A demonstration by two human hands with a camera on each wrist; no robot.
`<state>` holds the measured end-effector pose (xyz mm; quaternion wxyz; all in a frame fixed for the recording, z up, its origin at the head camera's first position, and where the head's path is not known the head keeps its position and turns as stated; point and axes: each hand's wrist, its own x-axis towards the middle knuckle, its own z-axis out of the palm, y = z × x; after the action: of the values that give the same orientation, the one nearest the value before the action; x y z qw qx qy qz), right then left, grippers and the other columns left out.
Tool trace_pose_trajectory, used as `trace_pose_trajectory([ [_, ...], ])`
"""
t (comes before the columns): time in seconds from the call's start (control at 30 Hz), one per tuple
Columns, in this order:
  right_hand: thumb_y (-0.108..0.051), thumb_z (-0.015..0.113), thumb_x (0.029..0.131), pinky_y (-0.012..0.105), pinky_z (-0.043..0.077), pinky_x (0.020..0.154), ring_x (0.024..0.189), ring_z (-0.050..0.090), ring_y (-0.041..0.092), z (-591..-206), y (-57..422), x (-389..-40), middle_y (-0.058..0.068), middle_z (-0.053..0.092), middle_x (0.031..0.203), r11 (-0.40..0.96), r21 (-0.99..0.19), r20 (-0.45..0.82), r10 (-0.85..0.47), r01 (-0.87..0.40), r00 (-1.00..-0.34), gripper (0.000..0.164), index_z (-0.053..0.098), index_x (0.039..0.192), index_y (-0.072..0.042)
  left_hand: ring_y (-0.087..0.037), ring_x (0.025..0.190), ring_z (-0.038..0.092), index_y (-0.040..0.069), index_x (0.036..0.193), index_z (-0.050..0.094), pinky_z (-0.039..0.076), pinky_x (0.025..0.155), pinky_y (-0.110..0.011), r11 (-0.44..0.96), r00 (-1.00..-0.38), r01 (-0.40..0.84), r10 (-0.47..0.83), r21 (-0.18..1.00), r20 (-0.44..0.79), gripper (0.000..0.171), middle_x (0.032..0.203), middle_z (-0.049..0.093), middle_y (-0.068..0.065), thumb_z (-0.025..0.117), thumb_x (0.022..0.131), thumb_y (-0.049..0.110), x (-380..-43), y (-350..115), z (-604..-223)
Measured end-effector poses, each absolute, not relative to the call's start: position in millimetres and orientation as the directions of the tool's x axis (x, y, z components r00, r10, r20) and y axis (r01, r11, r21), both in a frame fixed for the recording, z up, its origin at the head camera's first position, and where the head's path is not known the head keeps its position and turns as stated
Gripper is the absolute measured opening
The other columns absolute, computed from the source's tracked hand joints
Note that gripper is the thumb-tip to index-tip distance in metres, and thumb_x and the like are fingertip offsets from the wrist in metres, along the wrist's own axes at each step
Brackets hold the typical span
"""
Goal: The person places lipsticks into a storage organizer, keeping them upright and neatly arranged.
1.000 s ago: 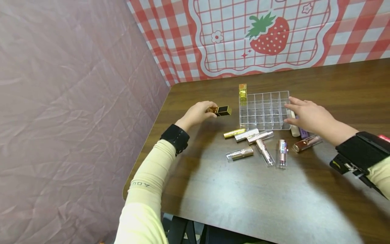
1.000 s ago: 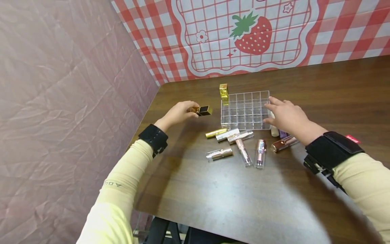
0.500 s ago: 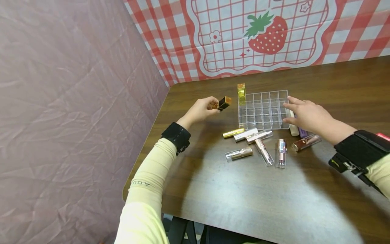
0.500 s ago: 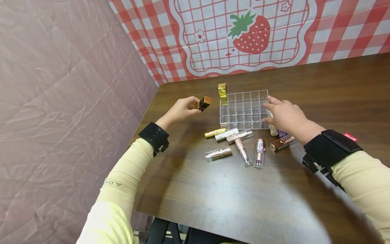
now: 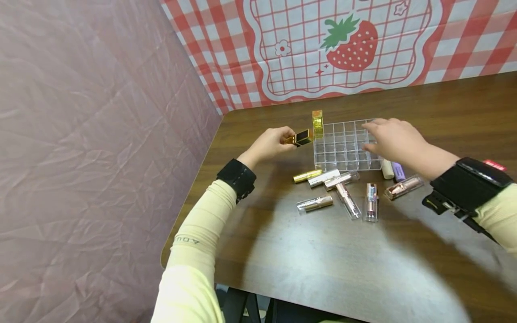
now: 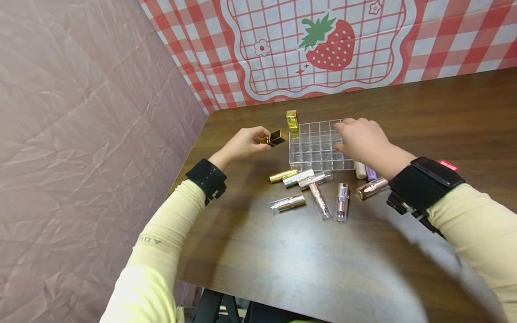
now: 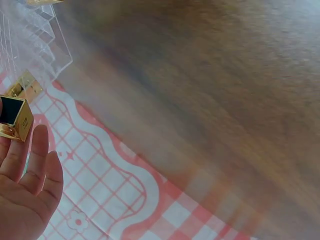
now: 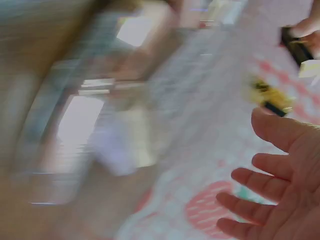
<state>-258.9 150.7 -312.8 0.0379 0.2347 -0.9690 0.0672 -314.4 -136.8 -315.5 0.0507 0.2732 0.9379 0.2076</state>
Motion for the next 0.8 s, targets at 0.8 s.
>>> trace_pose_trajectory([
  [0.8, -0.014, 0.068, 0.080, 0.044, 0.048, 0.066, 0.076, 0.060, 0.027, -287.9, 79.9, -283.0, 0.013, 0.063, 0.088, 0.756, -0.130, 0.120, -0.630, -0.641, -0.767, 0.022, 0.062, 0.097, -0.001, -0.012, 0.086, 0.060, 0.008, 0.107, 0.060, 0.046, 0.077, -0.024, 0.731, -0.791, 0.561, 0.612, 0.390, -0.010, 0.026, 0.095, 0.065, -0.004, 0.065, 0.085, 0.021, -313.9, -111.2, -313.9],
])
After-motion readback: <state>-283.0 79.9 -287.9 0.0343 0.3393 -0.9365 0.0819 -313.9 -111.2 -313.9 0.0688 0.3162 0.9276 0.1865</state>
